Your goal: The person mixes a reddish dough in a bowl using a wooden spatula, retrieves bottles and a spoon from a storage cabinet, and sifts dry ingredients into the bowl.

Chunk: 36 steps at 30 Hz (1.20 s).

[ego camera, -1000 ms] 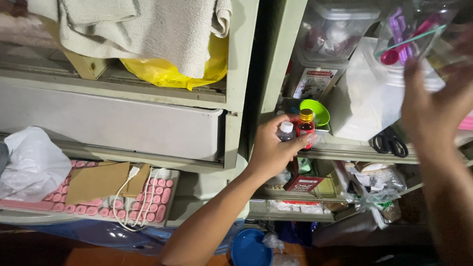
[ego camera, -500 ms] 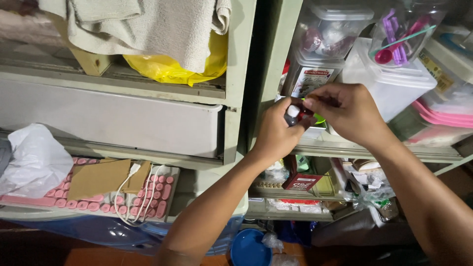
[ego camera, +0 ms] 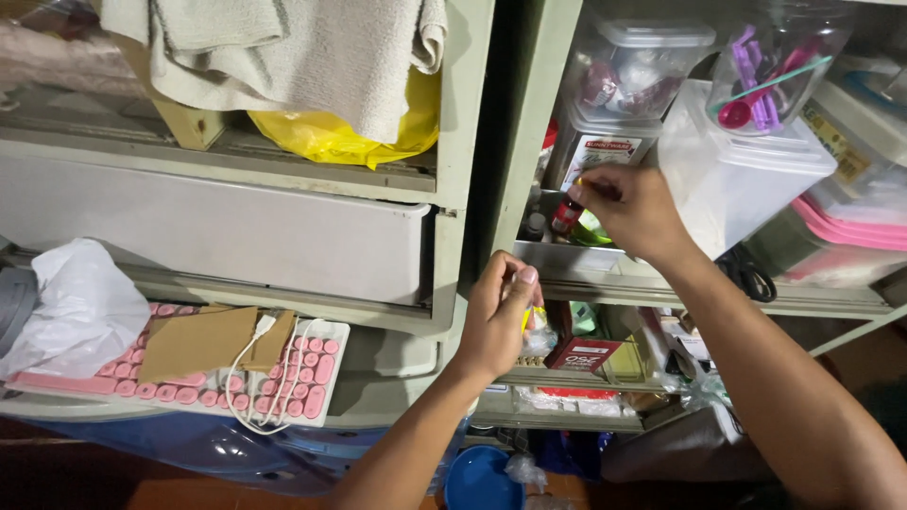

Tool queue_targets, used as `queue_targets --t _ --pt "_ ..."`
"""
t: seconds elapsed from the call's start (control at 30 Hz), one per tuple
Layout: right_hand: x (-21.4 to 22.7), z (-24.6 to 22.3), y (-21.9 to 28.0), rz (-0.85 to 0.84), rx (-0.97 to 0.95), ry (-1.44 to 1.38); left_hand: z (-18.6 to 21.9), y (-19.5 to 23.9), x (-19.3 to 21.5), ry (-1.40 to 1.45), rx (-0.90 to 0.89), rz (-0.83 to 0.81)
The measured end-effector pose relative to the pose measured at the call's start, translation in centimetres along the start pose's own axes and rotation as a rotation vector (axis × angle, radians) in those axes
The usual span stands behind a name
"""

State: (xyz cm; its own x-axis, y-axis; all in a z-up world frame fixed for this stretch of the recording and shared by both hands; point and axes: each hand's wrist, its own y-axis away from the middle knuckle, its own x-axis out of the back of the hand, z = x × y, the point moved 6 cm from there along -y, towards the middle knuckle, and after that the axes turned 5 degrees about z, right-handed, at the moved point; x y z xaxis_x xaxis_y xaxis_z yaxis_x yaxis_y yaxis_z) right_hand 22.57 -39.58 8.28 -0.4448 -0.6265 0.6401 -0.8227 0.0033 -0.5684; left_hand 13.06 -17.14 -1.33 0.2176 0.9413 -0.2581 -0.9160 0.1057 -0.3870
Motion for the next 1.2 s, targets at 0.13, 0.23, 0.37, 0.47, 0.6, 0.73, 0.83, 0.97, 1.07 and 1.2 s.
queue_targets --t 0.13,0.23,0.37,0.47,0.6,0.73,0.83,0.97,1.07,1.2 --pt "-2.1 1.1 -0.2 -0.055 -0.069 0.142 -0.4 -0.6 0.1 0.095 0.013 -0.032" --pt "-3.2 0.1 0.2 -0.106 -0.052 0.158 -1.7 -1.7 -0.3 0.168 -0.035 -0.063" --pt "-3.1 -0.9 0.6 -0.177 -0.038 0.193 -3.1 -2.9 -1.2 0.267 -0.004 -0.211" --pt "-3.4 0.1 -0.1 -0.231 -0.003 0.228 1.3 -4.4 -0.8 -0.056 -0.16 -0.258" --pt "-3.4 1.2 0.1 -0.229 -0.055 0.253 5.4 -5.3 -3.8 -0.242 -0.28 -0.242" --pt "-2.9 1.3 0.7 -0.241 -0.039 0.202 7.3 -7.6 -5.3 -0.268 -0.396 -0.178" --pt "-2.5 1.2 1.1 -0.253 -0.022 0.157 5.8 -10.0 -6.9 -0.304 -0.36 -0.097" --pt "-1.6 1.1 1.4 -0.268 0.012 0.096 3.4 -12.3 -7.5 -0.616 -0.396 0.126" --pt "1.1 2.7 2.8 -0.176 0.063 0.229 0.4 -13.2 -7.8 -0.985 -0.505 0.233" --pt "10.1 4.7 2.5 -0.006 -0.102 0.11 0.1 -13.4 -7.4 -0.666 -0.445 0.066"
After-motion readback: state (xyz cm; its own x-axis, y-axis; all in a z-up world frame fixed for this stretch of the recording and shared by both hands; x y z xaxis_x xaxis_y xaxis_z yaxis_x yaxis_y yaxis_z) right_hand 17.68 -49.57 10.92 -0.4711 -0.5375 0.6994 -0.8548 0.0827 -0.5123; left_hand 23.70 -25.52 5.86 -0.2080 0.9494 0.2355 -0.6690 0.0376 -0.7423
